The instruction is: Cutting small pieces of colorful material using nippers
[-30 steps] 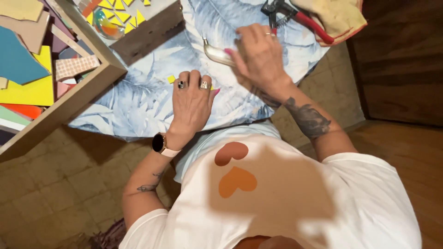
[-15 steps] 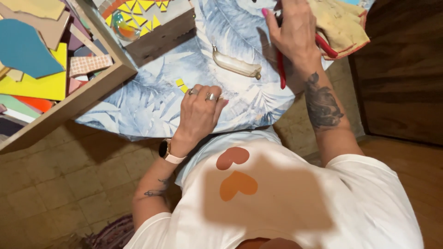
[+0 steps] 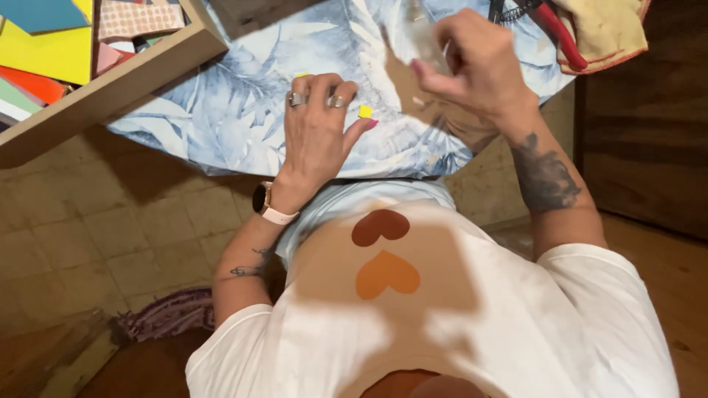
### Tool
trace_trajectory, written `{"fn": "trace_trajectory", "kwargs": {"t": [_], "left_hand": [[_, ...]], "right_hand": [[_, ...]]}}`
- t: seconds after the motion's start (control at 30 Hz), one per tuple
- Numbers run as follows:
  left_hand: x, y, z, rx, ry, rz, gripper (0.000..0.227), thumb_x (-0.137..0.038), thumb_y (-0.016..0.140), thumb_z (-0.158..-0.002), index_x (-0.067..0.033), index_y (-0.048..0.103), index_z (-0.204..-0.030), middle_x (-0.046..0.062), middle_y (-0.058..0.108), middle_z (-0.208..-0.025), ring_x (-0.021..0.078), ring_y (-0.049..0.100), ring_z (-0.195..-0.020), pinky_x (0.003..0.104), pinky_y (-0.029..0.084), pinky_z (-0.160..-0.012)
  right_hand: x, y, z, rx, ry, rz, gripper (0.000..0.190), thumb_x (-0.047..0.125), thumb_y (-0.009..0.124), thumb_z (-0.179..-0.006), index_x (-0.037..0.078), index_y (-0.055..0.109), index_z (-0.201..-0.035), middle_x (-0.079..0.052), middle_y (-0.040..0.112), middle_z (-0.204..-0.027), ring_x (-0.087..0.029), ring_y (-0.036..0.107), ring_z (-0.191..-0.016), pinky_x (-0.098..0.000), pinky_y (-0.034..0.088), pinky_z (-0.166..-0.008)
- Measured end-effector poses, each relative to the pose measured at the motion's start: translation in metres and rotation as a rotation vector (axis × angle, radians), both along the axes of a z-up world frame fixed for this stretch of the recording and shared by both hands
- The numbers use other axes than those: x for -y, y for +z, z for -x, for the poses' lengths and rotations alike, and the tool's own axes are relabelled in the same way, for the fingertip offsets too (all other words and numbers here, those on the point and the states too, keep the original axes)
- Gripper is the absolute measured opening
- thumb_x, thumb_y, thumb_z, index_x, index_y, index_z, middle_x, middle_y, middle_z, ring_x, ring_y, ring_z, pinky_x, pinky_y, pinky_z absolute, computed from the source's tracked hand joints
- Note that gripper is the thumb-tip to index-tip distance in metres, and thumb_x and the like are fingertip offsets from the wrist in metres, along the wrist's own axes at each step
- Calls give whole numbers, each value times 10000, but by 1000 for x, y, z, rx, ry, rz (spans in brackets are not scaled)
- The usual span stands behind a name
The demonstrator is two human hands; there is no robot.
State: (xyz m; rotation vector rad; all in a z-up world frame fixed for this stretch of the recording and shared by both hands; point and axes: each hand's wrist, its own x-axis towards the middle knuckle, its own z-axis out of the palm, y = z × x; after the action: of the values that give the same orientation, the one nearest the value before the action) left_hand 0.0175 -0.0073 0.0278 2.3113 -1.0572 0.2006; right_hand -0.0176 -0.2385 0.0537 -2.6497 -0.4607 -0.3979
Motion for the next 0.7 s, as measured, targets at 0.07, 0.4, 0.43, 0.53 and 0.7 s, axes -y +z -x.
{"fn": "trace_trajectory", "kwargs": {"t": [0.07,0.4,0.43,0.53,0.7], "left_hand": [[-7,2,1,-9,18,-13,395,-308,748,-702,-87,493,-907,73,456,-932,268,384,-838,357,363,-639],[-17,6,2,-16,16,-60,306,-202,729,-707,-67,528,-894,68,470,-936,290,387,-865,367,368,-636],[-16,6,2,-15,11,-61,306,-202,729,-707,-67,528,-894,68,470,-936,290,387,-865,367,368,-636],[-12,4,2,-15,-18,-44,296,-178,710,-707,-60,528,-909,76,470,-937,290,381,-830,374,361,-662],[-4,-4,-2,9,-62,21,286,-193,693,-672,-102,565,-910,55,458,-888,282,407,-868,381,380,-661]], "right_hand": [[-7,15,10,7,34,-171,224,86,641,-852,-69,485,-894,-147,549,-768,-223,526,-606,-268,440,-481],[-15,-24,60,-257,169,-980,226,-95,509,-839,-20,398,-1022,-226,528,-1049,-340,572,-1010,-376,560,-859],[-17,-26,57,-254,165,-981,226,-95,509,-839,-20,398,-1022,-226,528,-1049,-340,572,-1010,-376,560,-859],[-21,-32,51,-182,175,-628,273,-99,565,-802,-6,432,-1022,-220,596,-997,-118,564,-495,-177,407,-328],[-9,-27,33,-239,-10,-677,283,6,582,-831,-40,405,-1047,-194,609,-840,-239,592,-584,-326,468,-561]]}}
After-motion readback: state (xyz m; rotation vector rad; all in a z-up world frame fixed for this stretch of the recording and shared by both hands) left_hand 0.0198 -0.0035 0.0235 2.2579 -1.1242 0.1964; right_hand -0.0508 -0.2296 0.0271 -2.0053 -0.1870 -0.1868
